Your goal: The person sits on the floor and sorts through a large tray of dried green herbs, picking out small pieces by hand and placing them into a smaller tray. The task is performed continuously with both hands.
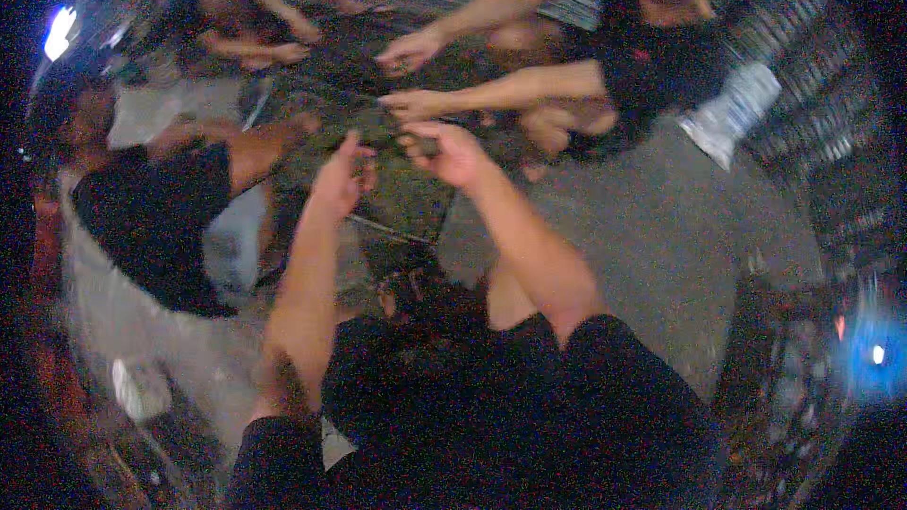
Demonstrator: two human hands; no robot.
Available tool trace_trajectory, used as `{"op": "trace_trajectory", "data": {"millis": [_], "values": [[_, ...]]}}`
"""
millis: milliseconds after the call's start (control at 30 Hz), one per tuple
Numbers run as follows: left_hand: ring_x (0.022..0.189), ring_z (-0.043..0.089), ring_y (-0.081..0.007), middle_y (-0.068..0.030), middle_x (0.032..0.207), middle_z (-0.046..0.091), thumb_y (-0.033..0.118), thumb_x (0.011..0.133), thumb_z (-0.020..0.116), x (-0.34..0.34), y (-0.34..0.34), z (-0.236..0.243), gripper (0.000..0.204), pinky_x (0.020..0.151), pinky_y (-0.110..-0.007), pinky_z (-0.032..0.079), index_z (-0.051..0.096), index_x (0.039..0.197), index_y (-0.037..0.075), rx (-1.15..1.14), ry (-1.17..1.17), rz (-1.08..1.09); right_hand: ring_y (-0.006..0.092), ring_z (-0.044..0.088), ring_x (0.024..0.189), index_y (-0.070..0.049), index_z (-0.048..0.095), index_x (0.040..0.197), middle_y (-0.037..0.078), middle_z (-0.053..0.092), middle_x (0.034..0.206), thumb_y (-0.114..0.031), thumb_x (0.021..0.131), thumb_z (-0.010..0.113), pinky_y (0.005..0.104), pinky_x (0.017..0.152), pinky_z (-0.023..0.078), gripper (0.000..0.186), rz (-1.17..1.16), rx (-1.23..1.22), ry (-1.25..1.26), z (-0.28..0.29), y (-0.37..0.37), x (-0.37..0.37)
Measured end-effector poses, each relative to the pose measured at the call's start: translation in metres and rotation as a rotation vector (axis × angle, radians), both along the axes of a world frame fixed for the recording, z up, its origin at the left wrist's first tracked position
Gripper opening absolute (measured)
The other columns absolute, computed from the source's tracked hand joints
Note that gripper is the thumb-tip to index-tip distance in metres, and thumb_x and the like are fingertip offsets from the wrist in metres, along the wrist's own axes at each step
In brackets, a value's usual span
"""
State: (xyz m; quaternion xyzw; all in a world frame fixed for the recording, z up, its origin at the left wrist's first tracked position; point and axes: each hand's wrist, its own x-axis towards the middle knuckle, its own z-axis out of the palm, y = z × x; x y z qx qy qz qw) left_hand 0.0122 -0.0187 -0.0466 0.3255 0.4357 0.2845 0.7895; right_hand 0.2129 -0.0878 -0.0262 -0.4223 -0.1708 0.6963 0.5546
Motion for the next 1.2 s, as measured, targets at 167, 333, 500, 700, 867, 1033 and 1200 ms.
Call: {"op": "trace_trajectory", "data": {"millis": [167, 333, 500, 700, 867, 1033, 1200], "values": [[0.083, 0.058, -0.019, -0.0072, 0.093, 0.061, 0.042, 0.086, 0.061, -0.003, 0.0, -0.033, 0.04, 0.074, -0.035, 0.048, 0.06, 0.107, 0.008, 0.087, -0.282, -0.002, 0.0127, 0.058, 0.073, -0.011, 0.058, 0.106, 0.006, 0.062, 0.091, -0.04, 0.093, 0.051, 0.0235, 0.059, 0.046, 0.033, 0.102, 0.099, -0.2, -0.033, -0.013, 0.017], [0.036, 0.036, -0.0135, -0.0019, 0.051, 0.046, 0.047, 0.083, 0.065, 0.018, -0.012, 0.009, 0.043, 0.033, -0.029, 0.026, 0.053, 0.066, 0.01, 0.064, -0.02, 0.142, 0.0061, 0.037, 0.044, -0.015, 0.059, 0.076, -0.007, 0.039, 0.055, -0.041, 0.09, 0.055, 0.0243, 0.04, 0.032, 0.029, 0.013, -0.027, -0.185, -0.012, -0.012, 0.009], [0.053, 0.053, -0.0176, -0.0081, 0.071, 0.059, 0.046, 0.084, 0.065, 0.006, -0.003, 0.012, 0.046, 0.042, -0.031, 0.044, 0.06, 0.083, 0.0, 0.046, 0.018, 0.082, 0.0113, 0.057, 0.071, -0.009, 0.057, 0.106, 0.004, 0.059, 0.088, -0.018, 0.081, 0.067, 0.0268, 0.057, 0.045, 0.028, 0.093, 0.174, -1.145, 0.006, -0.005, -0.037], [0.098, 0.055, -0.017, -0.0056, 0.11, 0.057, 0.028, 0.086, 0.067, 0.003, -0.012, 0.015, 0.041, 0.076, -0.037, 0.051, 0.057, 0.115, 0.001, 0.113, -0.128, -0.158, 0.0325, 0.061, 0.094, -0.006, 0.054, 0.118, 0.017, 0.063, 0.101, -0.004, 0.067, 0.071, 0.0386, 0.085, 0.047, 0.054, -0.008, 0.561, -1.662, 0.003, -0.012, -0.052], [0.099, 0.057, -0.0163, -0.0048, 0.114, 0.057, 0.019, 0.087, 0.066, 0.002, -0.008, 0.007, 0.042, 0.08, -0.035, 0.05, 0.053, 0.123, 0.002, 0.149, -0.175, -0.139, 0.0319, 0.061, 0.095, -0.006, 0.063, 0.111, 0.017, 0.062, 0.102, -0.004, 0.066, 0.072, 0.0391, 0.085, 0.048, 0.046, -0.185, 0.523, -1.282, 0.012, -0.014, -0.052], [0.094, 0.058, -0.0153, -0.0027, 0.11, 0.06, 0.017, 0.085, 0.067, 0.01, -0.015, 0.008, 0.04, 0.079, -0.034, 0.05, 0.056, 0.121, 0.003, 0.155, -0.18, -0.167, 0.0307, 0.062, 0.095, -0.004, 0.066, 0.106, 0.015, 0.064, 0.103, -0.005, 0.069, 0.069, 0.0371, 0.086, 0.048, 0.037, -0.169, 0.641, -1.475, 0.002, -0.014, -0.043], [0.091, 0.058, -0.0142, -0.0018, 0.102, 0.063, 0.017, 0.083, 0.069, 0.013, -0.011, -0.003, 0.032, 0.075, -0.032, 0.048, 0.062, 0.113, 0.007, 0.199, -0.04, -0.1, 0.0296, 0.064, 0.091, -0.004, 0.068, 0.102, 0.013, 0.066, 0.098, -0.008, 0.071, 0.067, 0.0362, 0.084, 0.05, 0.031, -0.199, 0.629, -1.509, 0.004, -0.015, -0.049]]}}
